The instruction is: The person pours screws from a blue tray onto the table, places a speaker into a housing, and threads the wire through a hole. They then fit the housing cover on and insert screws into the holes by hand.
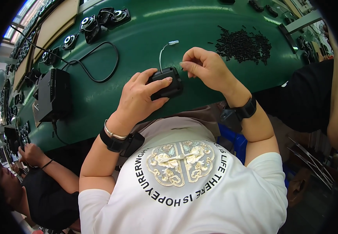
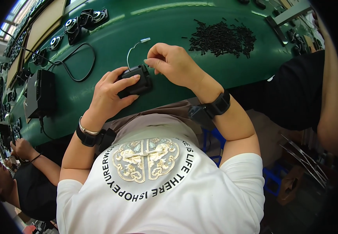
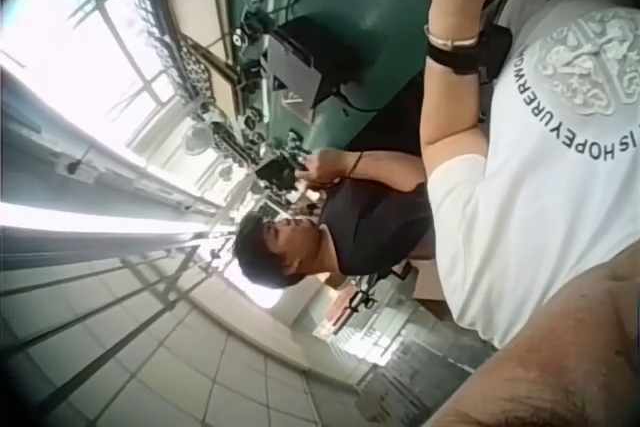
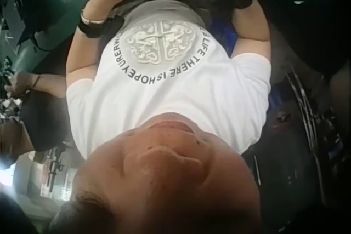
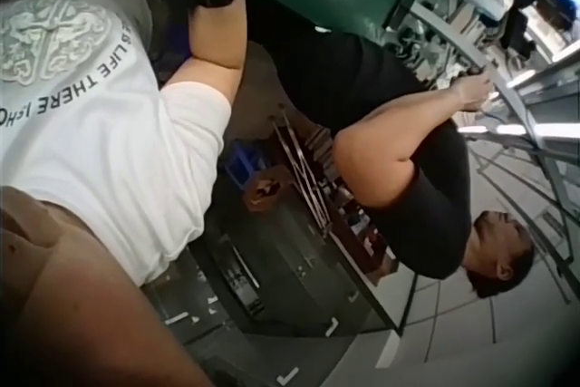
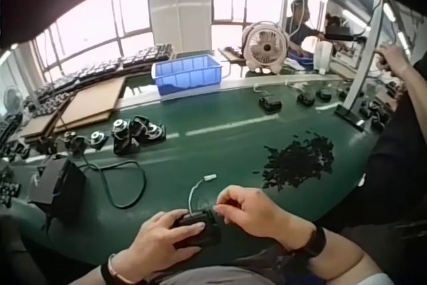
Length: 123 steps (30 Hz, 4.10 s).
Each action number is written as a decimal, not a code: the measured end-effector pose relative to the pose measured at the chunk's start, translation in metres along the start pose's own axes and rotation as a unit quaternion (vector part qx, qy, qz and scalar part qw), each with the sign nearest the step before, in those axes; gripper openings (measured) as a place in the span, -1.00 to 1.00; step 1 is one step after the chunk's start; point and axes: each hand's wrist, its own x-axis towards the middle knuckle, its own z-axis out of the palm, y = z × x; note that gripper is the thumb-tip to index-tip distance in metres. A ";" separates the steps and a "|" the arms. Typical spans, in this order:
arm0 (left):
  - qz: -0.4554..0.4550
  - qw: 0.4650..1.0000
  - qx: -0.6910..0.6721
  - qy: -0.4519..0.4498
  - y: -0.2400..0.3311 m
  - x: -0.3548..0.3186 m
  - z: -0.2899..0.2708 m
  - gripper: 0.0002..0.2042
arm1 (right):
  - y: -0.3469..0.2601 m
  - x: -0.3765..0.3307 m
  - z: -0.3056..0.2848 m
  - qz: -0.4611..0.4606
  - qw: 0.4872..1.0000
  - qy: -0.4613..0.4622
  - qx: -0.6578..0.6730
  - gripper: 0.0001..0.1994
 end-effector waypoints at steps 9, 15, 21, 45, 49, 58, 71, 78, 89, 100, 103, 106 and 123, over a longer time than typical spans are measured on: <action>-0.006 1.000 -0.003 0.002 0.004 0.000 0.001 -0.48 | 0.012 0.015 0.018 -0.149 0.969 0.027 -0.195 -0.90; -0.014 1.000 -0.019 0.000 0.004 0.001 0.003 -0.48 | 0.014 0.013 0.021 -0.241 0.925 0.050 -0.291 -0.91; -0.013 1.000 -0.014 0.002 0.003 0.001 0.002 -0.48 | 0.011 0.007 0.006 -0.315 0.901 0.057 -0.294 -0.91; -0.016 1.000 -0.017 0.005 0.005 0.002 0.004 -0.49 | 0.008 -0.028 -0.007 -0.031 0.998 -0.015 0.042 -0.95; -0.015 1.000 -0.017 0.011 0.004 0.002 0.004 -0.49 | 0.018 -0.039 0.014 -0.119 0.990 -0.018 -0.073 -0.95; -0.022 1.000 -0.018 0.011 0.005 0.002 0.005 -0.49 | 0.021 -0.037 0.016 -0.185 0.965 0.002 -0.184 -0.93; -0.017 1.000 -0.012 0.008 0.006 0.002 0.005 -0.50 | 0.042 -0.021 -0.072 -0.148 0.891 0.196 -0.382 -0.84; -0.021 1.000 -0.004 0.022 0.005 -0.002 0.007 -0.52 | 0.049 -0.014 -0.070 -0.175 0.857 0.169 -0.455 -0.90; -0.008 0.999 -0.009 0.031 -0.003 -0.003 0.005 -0.52 | 0.044 -0.003 -0.071 -0.207 0.864 0.105 -0.446 -0.89; -0.010 0.999 -0.011 0.039 -0.004 -0.005 0.018 -0.52 | 0.041 -0.005 -0.086 -0.197 0.838 0.043 -0.507 -0.93; -0.004 0.999 -0.020 0.030 -0.004 -0.008 0.016 -0.53 | 0.042 -0.003 -0.094 -0.168 0.830 0.011 -0.531 -0.92; 0.012 0.999 -0.032 0.015 -0.003 -0.004 0.016 -0.49 | 0.034 -0.001 -0.077 -0.188 0.875 0.049 -0.444 -0.93; 0.006 0.999 -0.010 0.045 -0.001 -0.007 0.015 -0.52 | 0.001 0.039 0.026 -0.238 0.942 -0.091 -0.219 -0.94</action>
